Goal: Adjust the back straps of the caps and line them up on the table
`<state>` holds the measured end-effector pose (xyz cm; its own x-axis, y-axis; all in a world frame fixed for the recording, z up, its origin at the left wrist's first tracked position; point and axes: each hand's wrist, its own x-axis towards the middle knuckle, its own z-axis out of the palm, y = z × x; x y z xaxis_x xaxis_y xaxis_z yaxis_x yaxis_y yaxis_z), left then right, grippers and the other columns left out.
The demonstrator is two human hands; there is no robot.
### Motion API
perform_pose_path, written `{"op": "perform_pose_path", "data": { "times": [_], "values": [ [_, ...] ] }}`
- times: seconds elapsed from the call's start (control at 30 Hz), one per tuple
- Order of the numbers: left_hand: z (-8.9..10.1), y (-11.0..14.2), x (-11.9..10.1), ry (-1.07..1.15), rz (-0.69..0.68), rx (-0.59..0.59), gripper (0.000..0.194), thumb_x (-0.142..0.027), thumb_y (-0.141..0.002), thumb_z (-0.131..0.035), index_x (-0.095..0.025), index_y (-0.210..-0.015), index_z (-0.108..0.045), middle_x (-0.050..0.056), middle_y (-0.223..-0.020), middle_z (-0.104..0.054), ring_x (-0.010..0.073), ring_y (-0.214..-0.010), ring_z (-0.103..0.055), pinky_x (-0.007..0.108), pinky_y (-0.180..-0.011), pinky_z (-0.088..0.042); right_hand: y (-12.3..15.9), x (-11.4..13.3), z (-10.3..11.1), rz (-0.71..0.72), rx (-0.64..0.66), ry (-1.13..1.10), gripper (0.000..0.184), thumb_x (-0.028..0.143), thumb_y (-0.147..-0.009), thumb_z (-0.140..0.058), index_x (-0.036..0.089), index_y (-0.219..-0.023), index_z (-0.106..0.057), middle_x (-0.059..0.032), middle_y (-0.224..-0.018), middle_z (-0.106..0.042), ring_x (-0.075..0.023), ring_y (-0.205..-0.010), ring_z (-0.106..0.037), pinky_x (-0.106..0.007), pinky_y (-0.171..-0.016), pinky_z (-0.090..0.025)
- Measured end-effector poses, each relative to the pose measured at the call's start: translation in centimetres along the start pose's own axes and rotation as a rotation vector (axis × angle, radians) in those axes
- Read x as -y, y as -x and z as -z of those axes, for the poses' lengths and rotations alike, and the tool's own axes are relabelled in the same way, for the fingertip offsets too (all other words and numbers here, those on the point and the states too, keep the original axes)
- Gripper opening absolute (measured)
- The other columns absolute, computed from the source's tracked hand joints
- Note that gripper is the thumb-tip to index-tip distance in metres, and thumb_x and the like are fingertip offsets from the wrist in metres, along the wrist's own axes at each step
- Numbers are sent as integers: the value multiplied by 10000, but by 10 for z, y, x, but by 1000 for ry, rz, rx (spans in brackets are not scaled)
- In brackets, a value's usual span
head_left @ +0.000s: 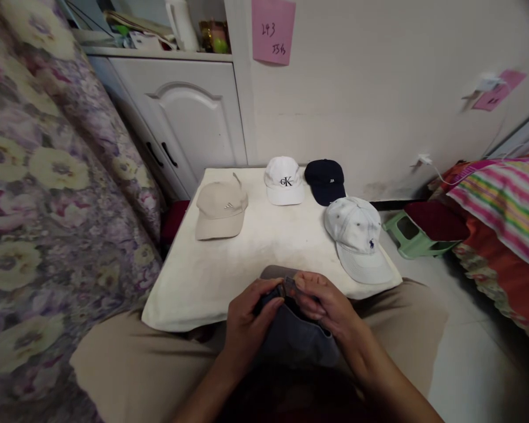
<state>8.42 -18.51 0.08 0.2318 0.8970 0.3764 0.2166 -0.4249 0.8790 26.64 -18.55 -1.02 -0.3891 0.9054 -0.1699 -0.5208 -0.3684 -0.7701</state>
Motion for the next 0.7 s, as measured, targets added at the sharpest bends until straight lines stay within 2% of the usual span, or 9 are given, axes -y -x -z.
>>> {"op": "perform_pose_path", "data": {
  "times": [0.33, 0.7],
  "values": [
    [0, 2, 2, -9, 16, -18, 194, -200, -861, -662, -213, -1045, -723, 17, -926, -754, 169, -829, -689, 263, -793, -533, -3, -6, -3, 2, 31, -10, 284, 406, -819, -711, 145, -742, -630, 111, -398, -376, -24, -325, -140, -186, -314, -93],
    [0, 1, 5, 4, 2, 41, 201, -189, -870, -651, -220, -1054, -724, 5, -889, -743, 155, -794, -682, 240, -747, -524, -6, -10, 4, -43, 123, -4, 265, 387, -820, -700, 141, -746, -635, 108, -395, -385, -31, -315, -149, -200, -314, -95]
  ]
}}
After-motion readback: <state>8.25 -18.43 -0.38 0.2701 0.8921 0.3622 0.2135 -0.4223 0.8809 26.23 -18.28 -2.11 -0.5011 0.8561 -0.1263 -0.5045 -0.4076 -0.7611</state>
